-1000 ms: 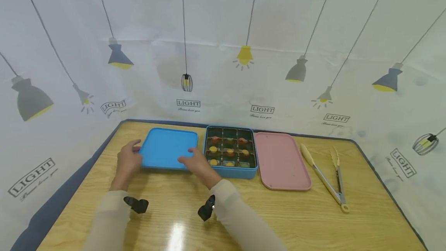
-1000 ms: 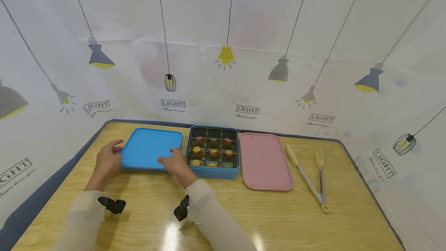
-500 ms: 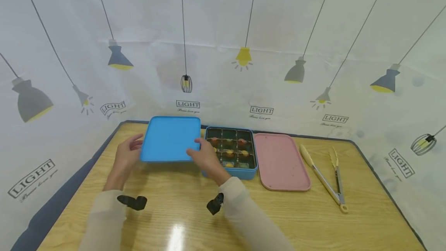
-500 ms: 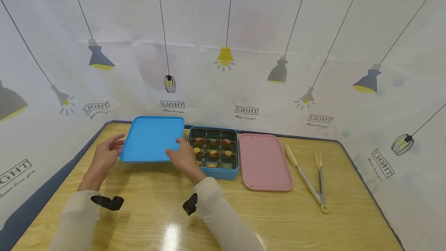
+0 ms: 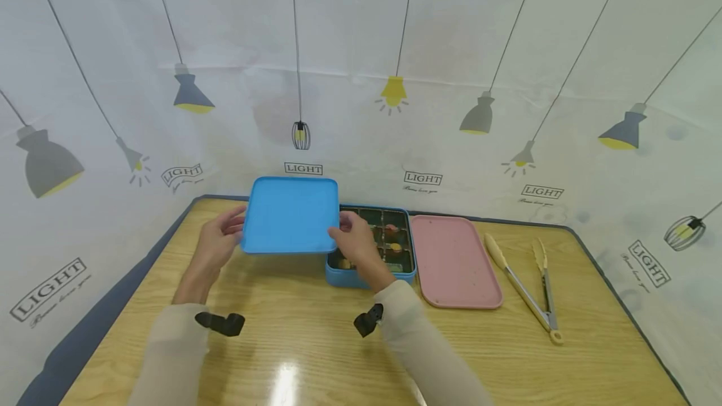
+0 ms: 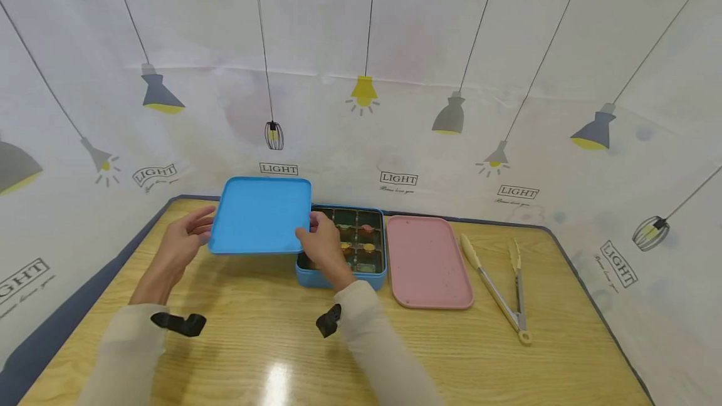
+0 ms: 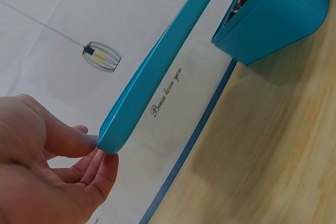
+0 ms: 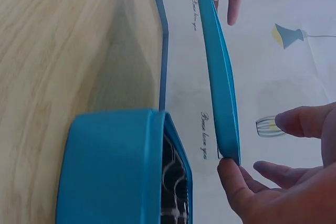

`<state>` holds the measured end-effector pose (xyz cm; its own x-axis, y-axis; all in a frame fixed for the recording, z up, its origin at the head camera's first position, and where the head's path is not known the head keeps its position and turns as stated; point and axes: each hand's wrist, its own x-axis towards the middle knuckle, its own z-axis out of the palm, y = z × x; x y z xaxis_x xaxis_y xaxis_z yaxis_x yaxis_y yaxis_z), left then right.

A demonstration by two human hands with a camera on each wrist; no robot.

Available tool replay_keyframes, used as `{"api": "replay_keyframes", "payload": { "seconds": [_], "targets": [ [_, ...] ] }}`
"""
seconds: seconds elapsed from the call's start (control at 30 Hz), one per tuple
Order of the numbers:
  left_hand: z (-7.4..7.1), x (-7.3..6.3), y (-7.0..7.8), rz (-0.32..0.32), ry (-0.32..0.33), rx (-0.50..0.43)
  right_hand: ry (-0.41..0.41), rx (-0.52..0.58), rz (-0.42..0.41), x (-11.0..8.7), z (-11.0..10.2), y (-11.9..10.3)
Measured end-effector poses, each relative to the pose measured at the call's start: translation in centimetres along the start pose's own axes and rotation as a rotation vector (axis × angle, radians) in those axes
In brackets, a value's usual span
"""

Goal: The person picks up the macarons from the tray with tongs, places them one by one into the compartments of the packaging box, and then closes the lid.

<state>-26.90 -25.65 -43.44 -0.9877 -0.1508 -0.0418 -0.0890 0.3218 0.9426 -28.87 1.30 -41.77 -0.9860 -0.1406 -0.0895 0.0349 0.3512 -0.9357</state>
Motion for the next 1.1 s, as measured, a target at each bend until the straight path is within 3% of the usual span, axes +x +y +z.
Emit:
{"api": "replay_keyframes", "payload": {
  "seconds": [0.33, 0.53, 0.8, 0.97, 1.1],
  "targets": [
    [1.6, 0.2, 1.5, -0.038, -0.122, -0.035, 0.056, -0.023, 0.007, 0.5, -3.3, 0.9],
    [2.7, 0.4, 2.6, -0.017, -0.178, -0.008, 0.062, 0.004, 0.041, 0.3, -4.9, 1.4],
    [4.5, 0.3, 3.5, 0.063, -0.148, -0.001, 0.068, 0.046, 0.030, 0.3, -6.5, 1.8],
    [5.9, 0.4, 4.3, 0.155, -0.061, 0.048, 0.061, 0.076, 0.010, 0.1, -7.7, 2.2],
    [6.9, 0.2, 5.2, 0.182, -0.006, 0.063, 0.056, 0.115, 0.005, 0.0, -8.5, 2.3]
  ]
}}
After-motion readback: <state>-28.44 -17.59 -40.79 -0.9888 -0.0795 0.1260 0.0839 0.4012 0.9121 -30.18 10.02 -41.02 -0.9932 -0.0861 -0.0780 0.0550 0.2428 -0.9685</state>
